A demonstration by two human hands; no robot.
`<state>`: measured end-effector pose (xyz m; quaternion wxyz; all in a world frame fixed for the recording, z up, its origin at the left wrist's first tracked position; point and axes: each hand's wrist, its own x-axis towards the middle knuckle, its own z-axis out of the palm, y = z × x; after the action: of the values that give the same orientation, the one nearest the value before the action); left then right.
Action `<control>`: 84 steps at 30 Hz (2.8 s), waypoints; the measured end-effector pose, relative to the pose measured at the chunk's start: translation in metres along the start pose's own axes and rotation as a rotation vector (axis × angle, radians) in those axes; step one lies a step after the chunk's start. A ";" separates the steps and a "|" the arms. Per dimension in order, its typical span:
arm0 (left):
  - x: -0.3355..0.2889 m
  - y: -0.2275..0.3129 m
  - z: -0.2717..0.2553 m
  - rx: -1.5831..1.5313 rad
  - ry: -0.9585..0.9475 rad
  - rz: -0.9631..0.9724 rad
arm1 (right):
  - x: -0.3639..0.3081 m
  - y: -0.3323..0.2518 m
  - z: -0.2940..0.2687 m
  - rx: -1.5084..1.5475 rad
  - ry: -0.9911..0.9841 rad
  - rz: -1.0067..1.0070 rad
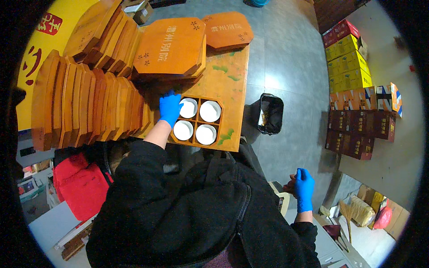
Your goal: The person wipes the inside of small white bowls with a brown cloth, then places them into a wooden tray. They repeat this for several bowls and stack orange cardboard boxes on the table.
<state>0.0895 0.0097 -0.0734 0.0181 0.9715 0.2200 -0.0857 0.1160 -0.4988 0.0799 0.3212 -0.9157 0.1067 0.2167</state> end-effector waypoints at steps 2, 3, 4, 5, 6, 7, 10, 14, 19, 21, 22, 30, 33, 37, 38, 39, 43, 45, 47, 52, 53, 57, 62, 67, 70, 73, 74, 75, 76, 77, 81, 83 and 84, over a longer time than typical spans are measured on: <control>-0.006 0.000 0.004 0.049 0.001 0.030 | 0.002 0.003 0.003 0.014 -0.010 0.044; -0.009 0.000 0.007 0.067 0.048 0.051 | 0.004 0.005 0.005 0.021 -0.016 0.066; -0.011 0.001 0.010 0.084 0.101 0.078 | 0.006 0.008 0.006 -0.042 -0.026 0.024; -0.012 0.001 0.013 0.083 0.137 0.079 | 0.008 0.012 0.008 -0.106 -0.035 -0.018; -0.013 0.002 0.016 0.080 0.181 0.084 | 0.011 0.015 0.010 -0.170 -0.043 -0.061; -0.013 0.003 0.018 0.077 0.225 0.089 | 0.013 0.019 0.011 -0.127 -0.077 0.020; -0.014 0.005 0.017 0.029 0.129 -0.003 | 0.019 0.029 0.015 -0.088 -0.137 0.088; -0.026 0.010 0.002 0.069 -0.096 -0.112 | 0.027 0.041 0.015 -0.135 -0.130 0.000; -0.042 0.024 -0.004 0.169 -0.130 -0.237 | 0.035 0.053 0.020 -0.206 -0.105 -0.122; -0.038 0.031 0.003 0.035 -0.303 -0.436 | 0.038 0.055 0.025 -0.145 -0.171 -0.053; -0.036 0.034 0.008 -0.029 -0.302 -0.537 | 0.039 0.056 0.026 -0.163 -0.172 0.024; -0.039 0.024 0.012 -0.863 0.266 -0.531 | 0.051 0.030 0.032 -0.048 -0.123 -0.103; -0.064 0.043 -0.008 -1.049 0.302 -0.349 | 0.070 -0.003 0.050 0.205 -0.132 -0.130; -0.091 0.118 -0.032 -1.559 -0.290 -0.308 | 0.094 -0.062 0.078 1.071 -0.587 0.115; -0.092 0.138 -0.038 -1.751 -0.405 -0.296 | 0.096 -0.079 0.087 1.077 -0.488 0.109; -0.093 0.155 -0.043 -1.827 -0.510 -0.307 | 0.095 -0.094 0.092 1.120 -0.418 0.103; -0.084 0.196 -0.063 -1.948 -0.671 -0.231 | 0.061 -0.138 0.095 0.877 -0.123 -0.350; -0.074 0.208 -0.072 -1.768 -0.554 0.265 | 0.041 -0.154 0.097 0.363 -0.033 -0.763; -0.078 0.214 -0.079 -1.763 -0.147 0.375 | 0.024 -0.164 0.091 -0.247 0.109 -1.229; -0.095 0.212 -0.096 -2.683 -0.840 -0.228 | 0.007 -0.174 0.083 -0.514 0.095 -1.191; -0.097 0.211 -0.099 -2.750 -0.878 -0.264 | 0.006 -0.173 0.083 -0.480 0.069 -1.131; -0.097 0.211 -0.108 -2.883 -0.876 -0.334 | 0.011 -0.167 0.084 -0.302 -0.008 -0.931; -0.094 0.219 -0.105 -2.497 -0.609 -0.242 | 0.018 -0.163 0.094 -0.075 -0.078 -0.889; -0.097 0.213 -0.095 -2.188 -0.393 -0.165 | 0.029 -0.157 0.095 0.158 -0.569 -0.711; -0.098 0.210 -0.091 -2.073 -0.397 -0.240 | 0.036 -0.150 0.093 0.161 -0.681 -0.938; -0.094 0.209 -0.090 -1.825 -0.389 -0.283 | 0.037 -0.146 0.100 -0.352 -0.573 -1.253; -0.090 0.208 -0.089 -1.741 -0.404 -0.254 | 0.039 -0.148 0.103 -0.426 -0.552 -1.220; -0.089 0.205 -0.088 -1.632 -0.460 -0.268 | 0.043 -0.149 0.106 -0.384 -0.439 -1.195; -0.084 0.202 -0.086 -1.763 -0.501 -0.277 | 0.050 -0.152 0.109 -0.402 -0.341 -1.130; -0.081 0.198 -0.083 -1.975 -0.541 -0.328 | 0.056 -0.153 0.111 -0.432 -0.277 -1.025; -0.082 0.147 -0.060 -2.214 -0.975 -0.390 | 0.127 -0.143 0.081 -0.304 0.278 -0.995; -0.086 0.116 -0.041 -2.229 -0.722 -0.469 | 0.157 -0.110 0.059 -0.144 0.259 -0.920; -0.082 0.096 -0.030 -2.104 -0.557 -0.535 | 0.170 -0.090 0.050 -0.231 0.233 -0.868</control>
<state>0.0624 -0.1092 -0.0300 0.8599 0.3409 0.3729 -0.0725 0.2795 -0.4068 0.0146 0.2640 -0.9236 -0.2760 -0.0318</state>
